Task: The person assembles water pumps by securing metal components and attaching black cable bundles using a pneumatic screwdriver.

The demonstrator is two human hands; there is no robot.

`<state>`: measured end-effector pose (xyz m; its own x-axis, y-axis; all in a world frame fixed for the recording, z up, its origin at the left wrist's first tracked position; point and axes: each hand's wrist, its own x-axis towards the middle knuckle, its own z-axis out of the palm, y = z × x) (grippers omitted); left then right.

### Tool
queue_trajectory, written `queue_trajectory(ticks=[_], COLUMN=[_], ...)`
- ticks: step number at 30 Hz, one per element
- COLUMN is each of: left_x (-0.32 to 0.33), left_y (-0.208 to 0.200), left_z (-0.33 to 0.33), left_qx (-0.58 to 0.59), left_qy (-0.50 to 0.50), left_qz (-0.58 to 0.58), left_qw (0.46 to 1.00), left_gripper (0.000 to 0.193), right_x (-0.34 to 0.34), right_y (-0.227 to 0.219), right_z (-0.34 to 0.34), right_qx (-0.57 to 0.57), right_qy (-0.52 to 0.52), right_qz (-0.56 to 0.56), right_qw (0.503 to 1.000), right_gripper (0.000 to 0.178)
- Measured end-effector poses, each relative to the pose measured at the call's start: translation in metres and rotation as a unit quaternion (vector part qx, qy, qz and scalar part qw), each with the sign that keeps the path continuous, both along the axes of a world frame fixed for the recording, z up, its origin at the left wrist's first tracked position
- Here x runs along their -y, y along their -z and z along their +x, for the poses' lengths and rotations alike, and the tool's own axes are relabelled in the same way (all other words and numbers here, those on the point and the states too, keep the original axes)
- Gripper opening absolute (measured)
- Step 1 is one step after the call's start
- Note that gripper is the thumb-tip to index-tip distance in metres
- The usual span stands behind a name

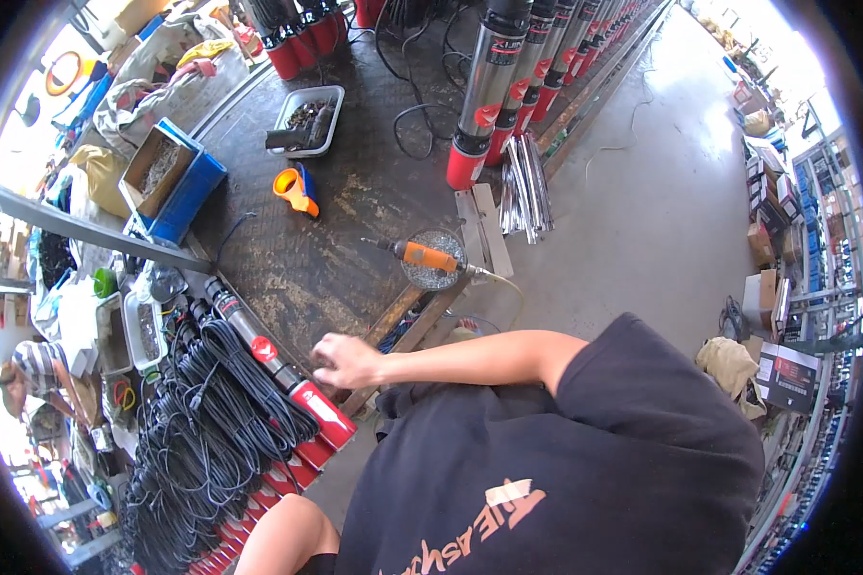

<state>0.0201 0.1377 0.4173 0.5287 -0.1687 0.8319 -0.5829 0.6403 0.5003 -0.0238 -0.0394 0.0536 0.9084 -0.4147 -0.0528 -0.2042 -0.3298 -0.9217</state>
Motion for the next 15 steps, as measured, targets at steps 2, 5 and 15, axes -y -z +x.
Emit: queue_trajectory(ticks=[2, 5, 15], left_x=[0.015, 0.037, 0.069], left_y=[0.022, 0.042, 0.073], left_z=[0.006, 0.014, 0.007], left_qx=[-0.017, -0.028, -0.042], left_qy=[-0.02, -0.034, -0.066], left_qz=[0.033, 0.067, 0.121], left_qw=[0.999, 0.997, 0.99], left_gripper=[0.009, 0.01, 0.011], right_x=[0.028, 0.058, 0.21], right_y=[-0.017, -0.019, 0.043], right_z=[-0.034, -0.071, -0.191], right_qx=[0.009, 0.027, -0.115], right_qy=[0.073, 0.205, 0.542], right_qz=[-0.012, -0.002, -0.268], right_qw=[0.997, 0.978, 0.788], right_gripper=[0.032, 0.025, 0.049])
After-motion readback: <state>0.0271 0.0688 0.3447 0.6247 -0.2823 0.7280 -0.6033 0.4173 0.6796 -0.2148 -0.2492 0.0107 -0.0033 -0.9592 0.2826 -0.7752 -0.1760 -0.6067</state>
